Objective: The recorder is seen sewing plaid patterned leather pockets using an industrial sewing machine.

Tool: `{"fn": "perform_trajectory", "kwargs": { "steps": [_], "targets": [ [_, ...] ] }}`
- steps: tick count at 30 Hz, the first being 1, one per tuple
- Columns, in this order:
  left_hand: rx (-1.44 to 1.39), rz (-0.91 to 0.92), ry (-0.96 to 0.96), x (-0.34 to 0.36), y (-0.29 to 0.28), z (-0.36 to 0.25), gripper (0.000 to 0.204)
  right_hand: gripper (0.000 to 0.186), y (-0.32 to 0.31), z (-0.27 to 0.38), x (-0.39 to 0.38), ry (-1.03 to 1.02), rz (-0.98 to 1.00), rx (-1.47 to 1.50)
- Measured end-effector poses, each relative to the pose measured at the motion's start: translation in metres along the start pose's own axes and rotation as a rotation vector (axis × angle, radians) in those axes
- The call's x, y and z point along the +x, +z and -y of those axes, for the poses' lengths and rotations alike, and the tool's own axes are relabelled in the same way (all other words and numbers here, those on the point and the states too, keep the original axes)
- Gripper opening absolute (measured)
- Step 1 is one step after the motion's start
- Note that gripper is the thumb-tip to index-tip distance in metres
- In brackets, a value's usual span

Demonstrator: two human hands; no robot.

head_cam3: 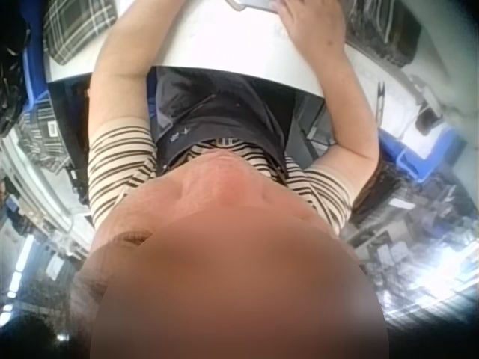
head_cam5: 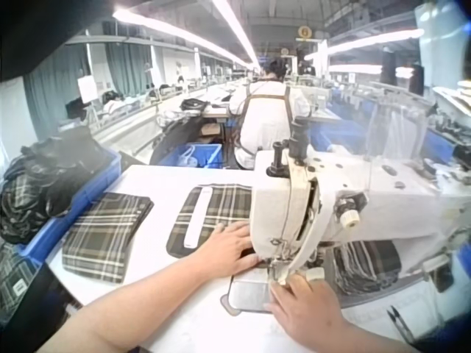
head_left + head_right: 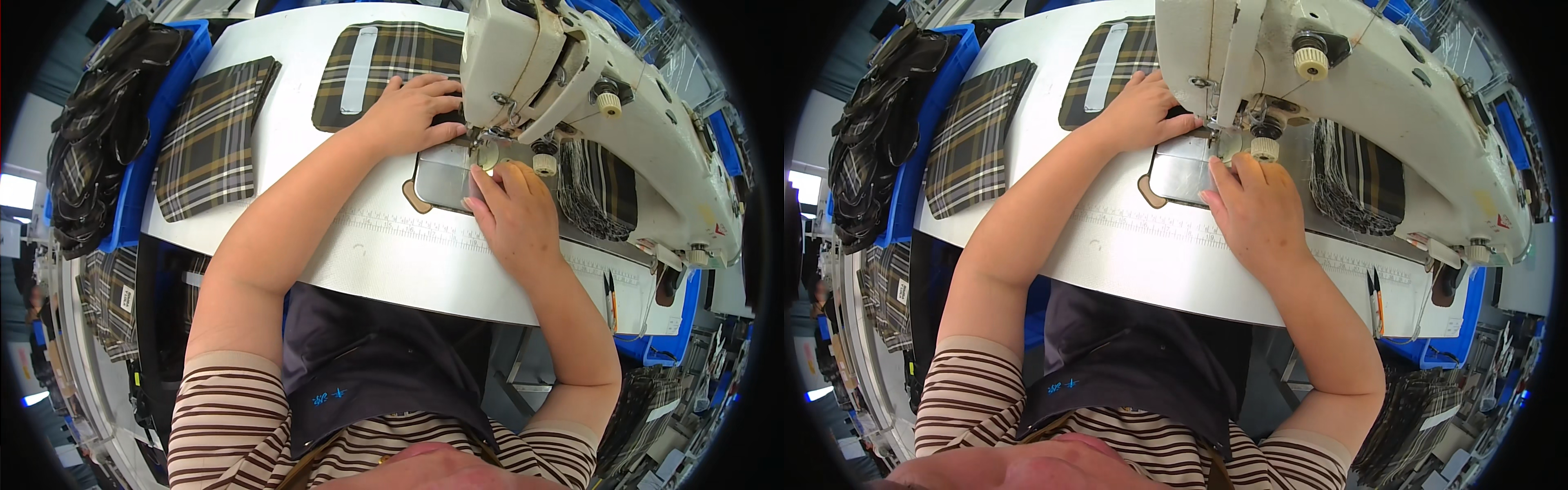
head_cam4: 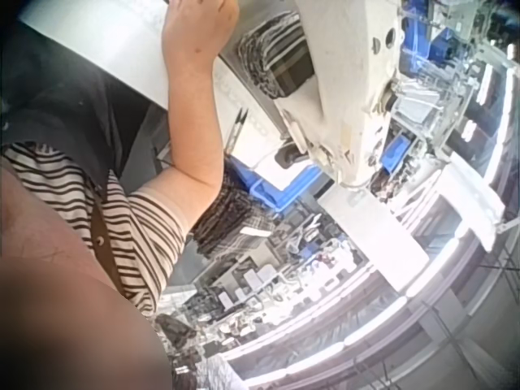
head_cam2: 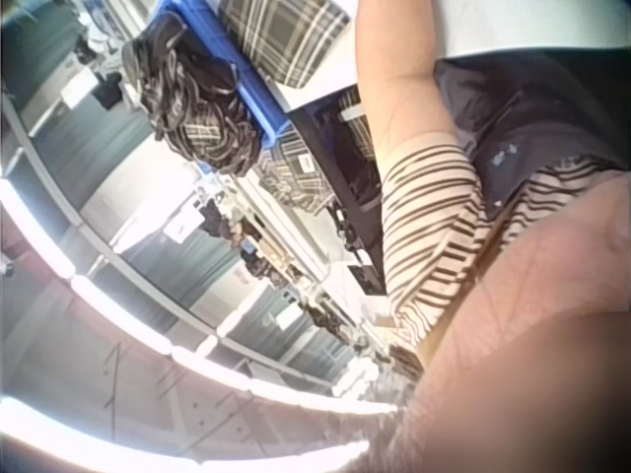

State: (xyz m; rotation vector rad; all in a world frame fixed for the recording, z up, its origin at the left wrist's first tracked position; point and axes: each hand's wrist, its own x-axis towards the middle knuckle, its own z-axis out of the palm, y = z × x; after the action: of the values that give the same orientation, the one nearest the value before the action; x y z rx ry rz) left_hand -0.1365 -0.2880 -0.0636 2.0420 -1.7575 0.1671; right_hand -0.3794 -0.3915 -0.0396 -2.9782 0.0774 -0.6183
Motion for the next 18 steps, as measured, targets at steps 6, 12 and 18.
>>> {"fn": "perform_trajectory", "kwargs": {
  "steps": [6,12,18],
  "targets": [
    [-0.028,0.178,-0.080,0.0004,-0.0084,-0.0062,0.049,0.039,-0.0009,-0.0009,-0.0020,0.000,-0.011,-0.004],
    [-0.024,0.076,-0.058,0.0007,-0.0051,-0.0049,0.043,0.039,-0.0011,-0.0012,-0.0032,0.004,-0.017,-0.001],
    [-0.014,0.046,-0.136,-0.0010,0.0005,0.0012,0.049,0.039,-0.0039,0.0012,-0.0028,0.008,-0.017,0.051]
  ]
}}
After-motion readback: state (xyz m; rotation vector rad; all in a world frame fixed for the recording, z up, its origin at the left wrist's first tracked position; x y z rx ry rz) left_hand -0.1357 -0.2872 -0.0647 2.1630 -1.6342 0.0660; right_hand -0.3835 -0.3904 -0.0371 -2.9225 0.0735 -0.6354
